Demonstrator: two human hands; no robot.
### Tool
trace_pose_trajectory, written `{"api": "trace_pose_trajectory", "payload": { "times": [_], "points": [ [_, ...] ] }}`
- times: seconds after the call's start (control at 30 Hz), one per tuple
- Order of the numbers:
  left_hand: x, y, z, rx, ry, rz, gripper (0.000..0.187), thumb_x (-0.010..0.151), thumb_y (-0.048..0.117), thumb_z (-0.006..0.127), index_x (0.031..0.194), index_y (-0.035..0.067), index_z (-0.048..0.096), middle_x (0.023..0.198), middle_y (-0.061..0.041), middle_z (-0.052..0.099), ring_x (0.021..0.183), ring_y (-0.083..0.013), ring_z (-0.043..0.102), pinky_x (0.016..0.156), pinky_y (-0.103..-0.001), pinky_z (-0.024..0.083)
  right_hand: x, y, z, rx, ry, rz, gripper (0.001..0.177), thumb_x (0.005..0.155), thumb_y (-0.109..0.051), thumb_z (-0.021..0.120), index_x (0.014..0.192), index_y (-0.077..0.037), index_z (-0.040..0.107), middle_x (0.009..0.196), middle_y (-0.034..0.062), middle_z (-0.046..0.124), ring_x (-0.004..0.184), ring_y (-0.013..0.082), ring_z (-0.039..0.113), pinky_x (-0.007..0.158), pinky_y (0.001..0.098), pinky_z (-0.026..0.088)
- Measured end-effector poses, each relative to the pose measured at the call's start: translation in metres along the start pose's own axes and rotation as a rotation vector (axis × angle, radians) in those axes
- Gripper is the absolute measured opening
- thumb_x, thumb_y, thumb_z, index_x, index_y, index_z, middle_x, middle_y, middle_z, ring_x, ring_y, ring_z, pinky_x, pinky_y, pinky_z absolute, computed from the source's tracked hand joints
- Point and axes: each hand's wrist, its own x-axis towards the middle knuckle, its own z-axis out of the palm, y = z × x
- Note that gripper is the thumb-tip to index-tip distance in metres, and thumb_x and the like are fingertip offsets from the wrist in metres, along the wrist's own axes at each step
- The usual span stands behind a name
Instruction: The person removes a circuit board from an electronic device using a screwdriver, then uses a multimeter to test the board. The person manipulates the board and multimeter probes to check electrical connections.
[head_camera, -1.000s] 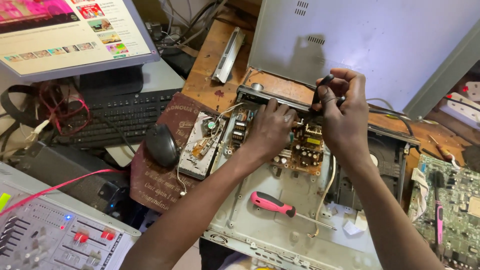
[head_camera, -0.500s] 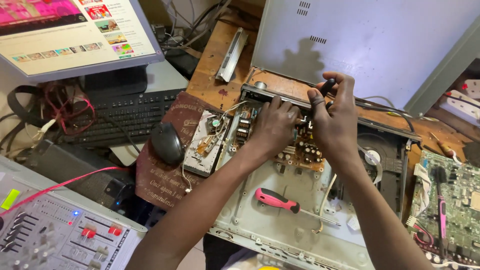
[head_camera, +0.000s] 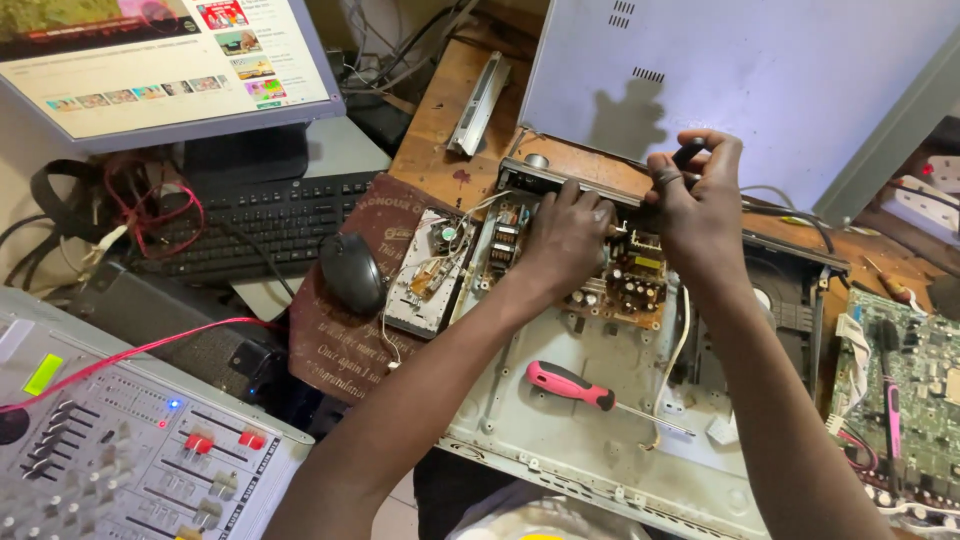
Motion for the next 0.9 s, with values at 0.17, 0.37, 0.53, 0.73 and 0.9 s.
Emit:
{"api": "trace_pose_trajectory", "payload": {
  "times": [0.17, 0.37, 0.53, 0.73, 0.9],
  "points": [
    [-0.004, -0.002, 0.003, -0.009, -0.009, -0.015, 0.012, 0.075, 0.02, 0.069, 0.086, 0.017, 0.07, 0.083, -0.005, 0.061, 0.094, -0.0325, 0.058, 0.067, -0.048, 0.047, -0.008, 0.003, -0.002, 0.003, 0.016, -0.03, 0.031, 0.122, -0.022, 0.063, 0.14, -0.01, 0.041, 0.114, 0.0104, 0.055, 0.086, 0.0164, 0.068, 0.083, 0.0309, 0.058],
    [-0.001, -0.001, -0.002, -0.023, -0.017, -0.016, 0.012, 0.073, 0.02, 0.071, 0.085, 0.017, 0.07, 0.082, -0.006, 0.06, 0.094, -0.0339, 0.057, 0.068, -0.049, 0.047, 0.0, 0.001, -0.001, -0.061, -0.03, -0.019, 0.034, 0.122, -0.026, 0.065, 0.141, -0.01, 0.041, 0.112, 0.0121, 0.059, 0.089, 0.0186, 0.07, 0.083, 0.0354, 0.059],
    [-0.002, -0.002, 0.001, -0.013, -0.047, -0.019, 0.013, 0.074, 0.022, 0.073, 0.086, 0.018, 0.07, 0.084, -0.005, 0.061, 0.096, -0.0334, 0.057, 0.069, -0.049, 0.047, 0.006, -0.002, -0.001, -0.108, -0.053, -0.003, 0.032, 0.121, -0.025, 0.065, 0.14, -0.011, 0.043, 0.11, 0.0105, 0.06, 0.087, 0.0186, 0.071, 0.08, 0.0361, 0.058],
    [-0.001, -0.003, -0.002, -0.023, -0.073, -0.015, 0.013, 0.075, 0.024, 0.071, 0.086, 0.017, 0.069, 0.084, -0.006, 0.06, 0.097, -0.0335, 0.057, 0.07, -0.049, 0.048, -0.006, -0.01, 0.003, -0.163, -0.031, -0.011, 0.032, 0.121, -0.03, 0.065, 0.138, -0.013, 0.045, 0.11, 0.0132, 0.064, 0.09, 0.0251, 0.072, 0.085, 0.0454, 0.055],
    [0.004, 0.002, -0.014, -0.026, -0.1, -0.017, 0.017, 0.074, 0.019, 0.071, 0.089, 0.013, 0.07, 0.086, -0.008, 0.061, 0.098, -0.0345, 0.057, 0.069, -0.049, 0.047, -0.002, 0.012, -0.002, -0.259, 0.067, -0.158, 0.035, 0.12, -0.043, 0.069, 0.126, -0.012, 0.054, 0.108, 0.012, 0.059, 0.114, 0.0364, 0.057, 0.103, 0.0486, 0.043]
  ]
}}
